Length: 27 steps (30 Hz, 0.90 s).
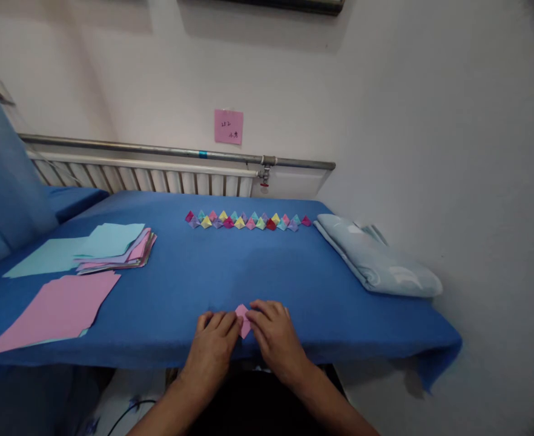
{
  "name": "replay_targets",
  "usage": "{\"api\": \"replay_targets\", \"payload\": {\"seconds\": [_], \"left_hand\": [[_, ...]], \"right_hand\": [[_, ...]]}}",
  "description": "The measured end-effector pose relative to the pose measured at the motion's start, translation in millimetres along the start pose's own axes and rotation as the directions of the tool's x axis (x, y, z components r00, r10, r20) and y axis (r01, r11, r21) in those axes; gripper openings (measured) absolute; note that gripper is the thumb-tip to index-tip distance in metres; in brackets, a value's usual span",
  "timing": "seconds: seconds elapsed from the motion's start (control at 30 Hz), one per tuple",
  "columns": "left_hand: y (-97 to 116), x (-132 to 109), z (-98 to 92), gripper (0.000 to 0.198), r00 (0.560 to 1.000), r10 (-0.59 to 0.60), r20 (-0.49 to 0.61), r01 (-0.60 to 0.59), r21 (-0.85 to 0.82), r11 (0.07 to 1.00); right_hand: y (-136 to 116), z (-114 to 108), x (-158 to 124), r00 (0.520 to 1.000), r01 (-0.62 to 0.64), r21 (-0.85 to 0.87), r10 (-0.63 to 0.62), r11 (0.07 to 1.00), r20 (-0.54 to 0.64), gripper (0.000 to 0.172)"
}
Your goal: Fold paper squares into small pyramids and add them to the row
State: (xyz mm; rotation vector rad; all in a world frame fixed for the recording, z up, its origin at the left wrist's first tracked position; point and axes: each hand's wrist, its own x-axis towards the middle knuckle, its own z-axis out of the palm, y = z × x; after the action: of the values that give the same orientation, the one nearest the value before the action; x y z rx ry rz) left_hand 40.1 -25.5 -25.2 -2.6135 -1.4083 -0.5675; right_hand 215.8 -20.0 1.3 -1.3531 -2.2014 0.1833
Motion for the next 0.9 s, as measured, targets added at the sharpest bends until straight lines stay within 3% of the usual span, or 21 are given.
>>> {"api": "replay_targets", "payload": {"seconds": [0.1, 0.33, 0.47, 0.57, 0.63, 0.77, 0.9], "left_hand": [[3, 0, -1.1, 0.044, 1.0, -0.013, -0.008, 0.013, -0.008, 1.0], [-2, -7, -4.6, 0.051, 0.999, 0.032, -0.03, -0.034, -0.062, 0.997], [-17, 11, -13.6, 0.039, 1.0, -0.01, -0.008, 0.009, -0.202, 0.979], [-26, 47, -22.8, 0.028, 0.987, -0.025, 0.157, 0.065, -0.256, 0.964], [-28, 70, -28.3, 0.028, 0.936, 0.059, 0.347, 0.037, -0.264, 0.964], [-25, 98, -35.9, 0.026, 0.868, 0.12, 0.481, 0.021, -0.276, 0.961], [-23, 108, -38.2, 0.031, 0.799, 0.084, 0.596, 0.101, -0.27, 0.958]], "right_hand": [[-3, -2, -10, 0.996, 0.086, -0.064, -0.084, 0.994, 0.034, 0.029], [-2, -5, -14, 0.995, 0.082, -0.072, -0.077, 0.994, 0.07, 0.033], [0, -3, -15, 0.994, 0.082, -0.073, -0.076, 0.994, 0.082, 0.034], [1, -3, -16, 0.994, 0.079, -0.079, -0.073, 0.994, 0.081, 0.033], [1, -3, -16, 0.994, 0.08, -0.078, -0.073, 0.994, 0.081, 0.032], [1, -3, -17, 0.994, 0.084, -0.067, -0.079, 0.994, 0.071, 0.032], [2, 0, -19, 0.998, 0.055, -0.021, -0.056, 0.998, -0.036, 0.028]]}}
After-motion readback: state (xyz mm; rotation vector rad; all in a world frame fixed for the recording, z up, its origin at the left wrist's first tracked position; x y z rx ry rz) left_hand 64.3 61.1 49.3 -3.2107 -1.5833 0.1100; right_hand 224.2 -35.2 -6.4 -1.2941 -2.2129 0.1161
